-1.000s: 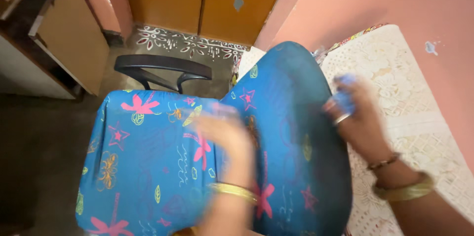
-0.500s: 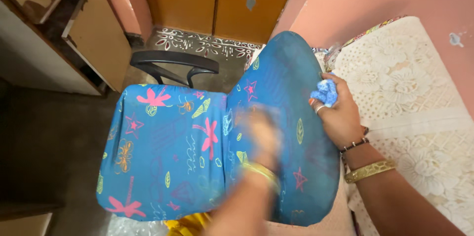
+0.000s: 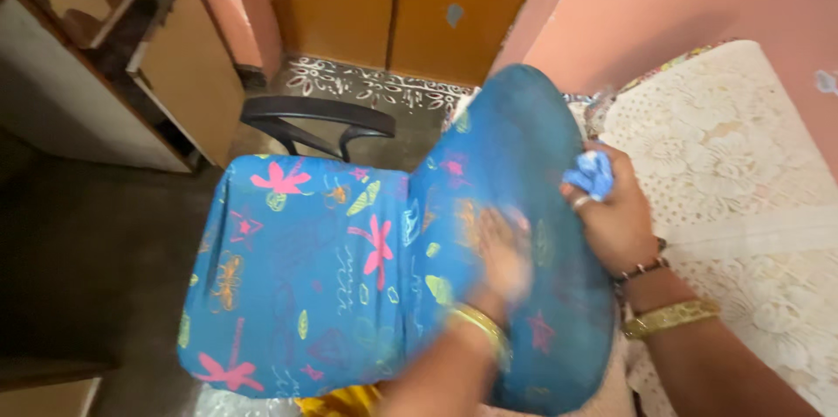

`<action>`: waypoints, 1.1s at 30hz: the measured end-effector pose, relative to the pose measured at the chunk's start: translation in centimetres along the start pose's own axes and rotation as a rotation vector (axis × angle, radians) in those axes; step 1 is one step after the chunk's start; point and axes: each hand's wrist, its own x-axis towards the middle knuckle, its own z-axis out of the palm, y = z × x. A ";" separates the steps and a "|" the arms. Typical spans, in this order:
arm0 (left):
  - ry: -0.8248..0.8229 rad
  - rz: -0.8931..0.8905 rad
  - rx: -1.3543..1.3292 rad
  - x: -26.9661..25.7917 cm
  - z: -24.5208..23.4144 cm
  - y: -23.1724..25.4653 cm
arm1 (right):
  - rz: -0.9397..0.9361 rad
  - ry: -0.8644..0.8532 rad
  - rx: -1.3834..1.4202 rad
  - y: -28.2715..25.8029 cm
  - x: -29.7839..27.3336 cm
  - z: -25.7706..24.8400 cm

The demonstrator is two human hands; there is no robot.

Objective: The person wipes a chair seat and backrest with a blue cloth, then cleans a stool seat and backrest. They move a stack of newspapers on top of a computer tower, adjust two computer monitors, and wipe the desk surface with the cloth.

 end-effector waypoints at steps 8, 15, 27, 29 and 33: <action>0.175 -0.219 0.127 8.3 -12.4 18.2 | 0.110 -0.015 0.145 -0.6 0.2 1.0; 0.605 0.310 0.639 5.3 -2.5 9.3 | -0.045 0.016 -0.196 -3.5 0.2 0.4; 0.397 0.415 -0.079 13.1 -8.4 17.4 | -0.378 -0.163 -0.408 -6.2 0.5 0.4; 0.658 0.474 0.219 12.9 -7.2 16.5 | -0.350 -0.167 -0.365 -6.0 0.6 0.3; 0.238 0.308 0.755 4.7 3.1 3.0 | -0.365 -0.180 -0.417 -5.4 0.5 0.0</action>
